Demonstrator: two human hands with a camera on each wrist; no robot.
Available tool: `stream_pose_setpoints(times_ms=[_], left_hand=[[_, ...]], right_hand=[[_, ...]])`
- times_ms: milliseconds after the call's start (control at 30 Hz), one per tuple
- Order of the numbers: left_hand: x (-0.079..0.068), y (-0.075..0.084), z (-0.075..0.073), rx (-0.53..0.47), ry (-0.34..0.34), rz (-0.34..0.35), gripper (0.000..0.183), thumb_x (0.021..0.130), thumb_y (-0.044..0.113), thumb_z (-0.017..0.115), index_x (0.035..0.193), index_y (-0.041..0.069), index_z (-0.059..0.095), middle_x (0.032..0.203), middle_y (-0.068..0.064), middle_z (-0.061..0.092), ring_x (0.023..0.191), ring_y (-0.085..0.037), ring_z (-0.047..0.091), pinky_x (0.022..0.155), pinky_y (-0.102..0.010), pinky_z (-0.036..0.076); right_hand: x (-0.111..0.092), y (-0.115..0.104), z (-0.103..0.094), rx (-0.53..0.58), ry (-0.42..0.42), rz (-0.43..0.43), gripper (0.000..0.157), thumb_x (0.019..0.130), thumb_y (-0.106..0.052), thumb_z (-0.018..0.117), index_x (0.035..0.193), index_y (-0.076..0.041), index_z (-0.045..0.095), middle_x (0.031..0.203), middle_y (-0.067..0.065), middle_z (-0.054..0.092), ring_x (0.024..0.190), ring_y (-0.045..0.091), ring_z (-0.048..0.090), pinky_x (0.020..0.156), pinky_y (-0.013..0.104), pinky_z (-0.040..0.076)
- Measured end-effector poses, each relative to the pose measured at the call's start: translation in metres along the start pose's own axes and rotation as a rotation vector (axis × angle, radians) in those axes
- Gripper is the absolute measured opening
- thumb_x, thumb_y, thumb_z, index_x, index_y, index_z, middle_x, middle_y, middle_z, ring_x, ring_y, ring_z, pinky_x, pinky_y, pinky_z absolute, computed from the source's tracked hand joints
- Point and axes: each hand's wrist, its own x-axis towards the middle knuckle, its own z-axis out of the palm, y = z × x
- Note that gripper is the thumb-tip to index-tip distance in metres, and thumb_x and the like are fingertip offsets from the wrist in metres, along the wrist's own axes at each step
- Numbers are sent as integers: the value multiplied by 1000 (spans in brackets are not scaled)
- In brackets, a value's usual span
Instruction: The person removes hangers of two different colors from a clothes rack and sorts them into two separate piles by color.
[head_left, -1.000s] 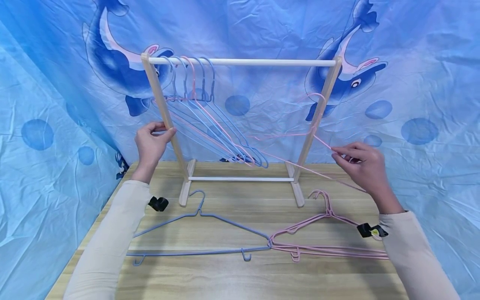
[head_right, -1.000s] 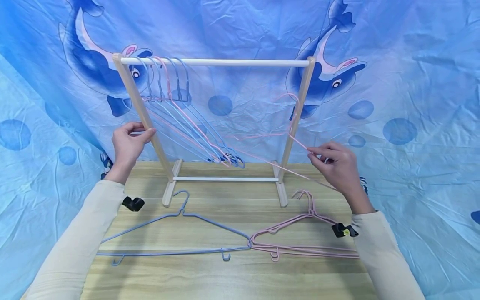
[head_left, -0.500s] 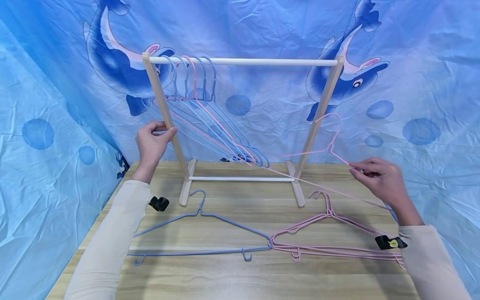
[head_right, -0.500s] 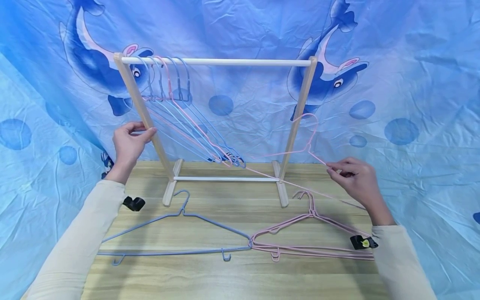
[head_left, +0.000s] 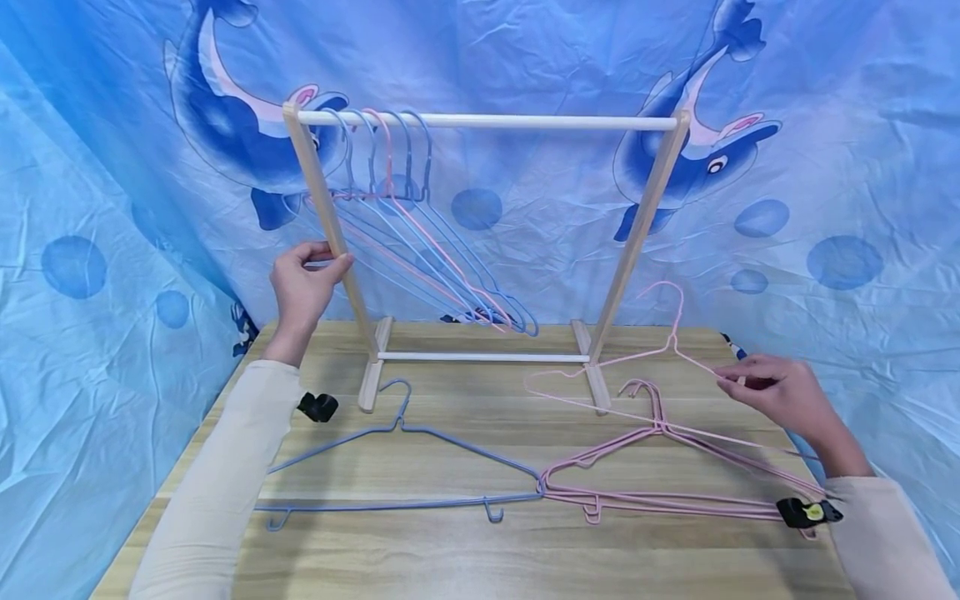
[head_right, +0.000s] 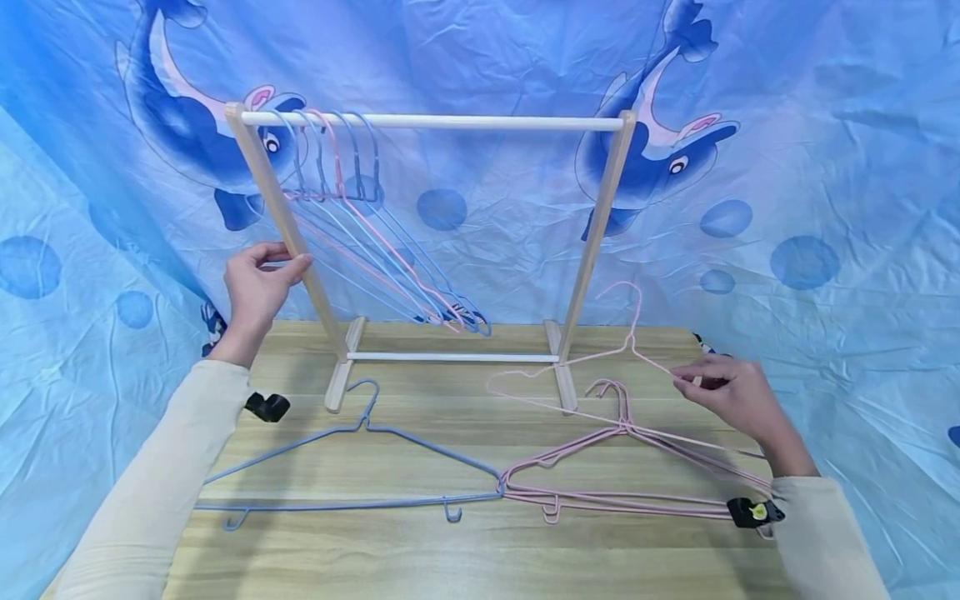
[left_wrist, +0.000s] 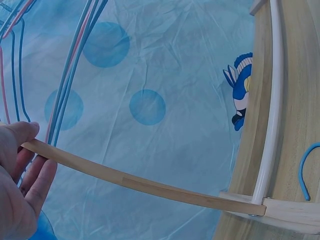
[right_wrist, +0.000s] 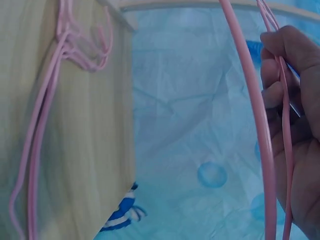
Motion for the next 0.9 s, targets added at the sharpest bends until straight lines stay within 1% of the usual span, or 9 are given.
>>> stream_pose_setpoints(times_ms=[100, 233, 400, 467, 567, 667, 800, 900], left_hand=[[0, 0, 0, 2, -2, -1, 35, 91, 28, 80, 115, 3, 75, 104, -11, 72, 77, 2, 66, 69, -13, 54], [0, 1, 0, 7, -3, -6, 35, 91, 28, 79, 115, 3, 75, 104, -11, 71, 79, 2, 66, 69, -14, 54], [0, 2, 0, 15, -4, -17, 34, 92, 26, 79, 116, 3, 74, 106, -10, 71, 81, 2, 67, 71, -15, 55], [0, 2, 0, 19, -5, -17, 34, 92, 27, 79, 116, 4, 74, 106, -10, 71, 81, 1, 67, 71, -15, 55], [1, 2, 1, 20, -2, -12, 34, 92, 27, 79, 116, 4, 75, 106, -11, 71, 80, 2, 67, 71, -15, 55], [0, 2, 1, 21, 2, -7, 34, 92, 27, 79, 116, 3, 75, 106, -11, 72, 79, 3, 67, 71, -15, 55], [0, 2, 1, 24, 6, -4, 35, 92, 28, 79, 116, 3, 74, 105, -11, 71, 79, 3, 66, 71, -15, 54], [-1, 2, 1, 25, 9, -4, 35, 92, 28, 79, 116, 3, 75, 105, -10, 71, 80, 3, 66, 71, -14, 54]], right_hand=[[-9, 10, -2, 49, -30, 33, 28, 76, 14, 80, 90, -10, 82, 71, -7, 66, 54, 6, 48, 46, 22, 37], [-19, 21, -6, 99, -87, 76, 26, 79, 15, 78, 94, -7, 81, 78, -3, 70, 58, 8, 52, 47, 24, 40], [-32, 25, -10, 143, -163, 152, 22, 85, 9, 76, 99, -7, 81, 89, -7, 73, 64, 10, 59, 50, 25, 46], [-37, 26, -10, 166, -186, 169, 21, 86, 8, 76, 99, -7, 81, 90, -7, 74, 63, 11, 58, 50, 26, 46], [-44, 31, -8, 199, -229, 142, 22, 88, 8, 74, 102, -7, 81, 88, -4, 74, 60, 11, 55, 48, 27, 43], [-50, 38, -4, 238, -266, 97, 26, 87, 12, 72, 102, -7, 81, 86, 1, 74, 55, 11, 51, 45, 27, 42], [-58, 46, 3, 246, -291, 47, 32, 84, 16, 72, 101, -9, 82, 86, 1, 75, 55, 7, 51, 45, 24, 42], [-64, 49, 8, 224, -300, 43, 31, 83, 16, 73, 100, -9, 82, 87, 0, 75, 60, 4, 54, 48, 22, 43]])
